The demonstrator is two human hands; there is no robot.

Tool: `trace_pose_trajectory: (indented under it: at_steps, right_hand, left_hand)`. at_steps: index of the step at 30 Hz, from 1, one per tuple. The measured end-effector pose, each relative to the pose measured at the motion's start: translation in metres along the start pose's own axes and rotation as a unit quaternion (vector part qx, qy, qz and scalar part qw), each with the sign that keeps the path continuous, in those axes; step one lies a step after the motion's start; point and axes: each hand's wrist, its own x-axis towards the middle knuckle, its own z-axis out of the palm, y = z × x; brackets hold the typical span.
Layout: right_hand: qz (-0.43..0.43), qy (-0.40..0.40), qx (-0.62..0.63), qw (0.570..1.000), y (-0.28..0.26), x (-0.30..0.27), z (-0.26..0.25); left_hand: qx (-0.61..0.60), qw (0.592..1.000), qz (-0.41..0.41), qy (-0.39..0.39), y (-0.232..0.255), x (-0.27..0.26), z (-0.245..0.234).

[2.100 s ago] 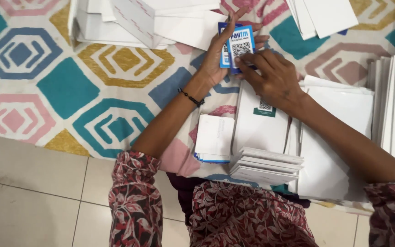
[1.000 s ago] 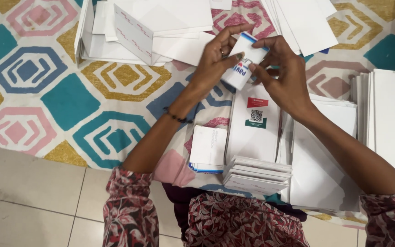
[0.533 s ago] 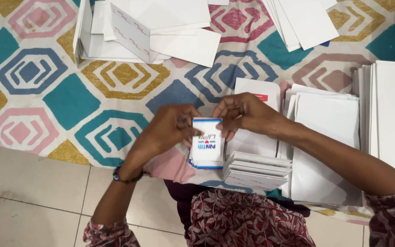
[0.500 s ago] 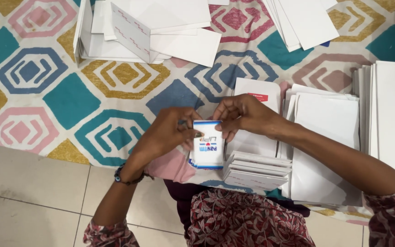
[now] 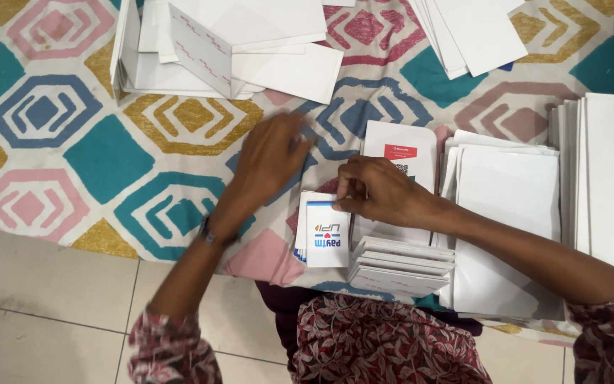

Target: The person sits on a patterned floor and assembles small paper kits by inserting Paytm UPI cards and QR code sheets into white envelopes. They handle the items one at a time, stacking completed envelopes and occasionally adjusting the piles.

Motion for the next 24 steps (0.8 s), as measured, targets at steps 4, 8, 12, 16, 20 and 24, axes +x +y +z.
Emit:
trace_pose_trajectory:
  at_steps: [4, 8, 12, 16, 20, 24]
  right_hand:
    - [0.001, 0.026, 0.003, 1.0, 0.006, 0.004, -0.006]
    - [0.017, 0.082, -0.034, 0.996, 0.019, 0.009, -0.023]
    - [0.034, 0.106, -0.025, 0.993, 0.031, 0.016, -0.043]
    - [0.062, 0.115, -0.021, 0.991, 0.041, 0.018, -0.048]
    - [0.106, 0.103, -0.034, 0.988, 0.045, 0.02, -0.05]
    - [0.044, 0.123, -0.046, 0.99, 0.047, 0.021, -0.055]
  left_hand:
    - [0.132, 0.982, 0.101, 0.087, -0.034, 0.098, 0.039]
    - [0.198, 0.976, -0.086, -0.022, -0.068, 0.172, 0.056]
    - [0.166, 0.985, -0.04, -0.034, -0.074, 0.179, 0.078]
    - [-0.143, 0.989, 0.044, -0.006, -0.086, 0.182, 0.076]
    - [0.005, 0.972, 0.028, 0.233, -0.144, 0.162, 0.012]
    - [0.291, 0.878, -0.126, 0.359, -0.211, 0.116, -0.08]
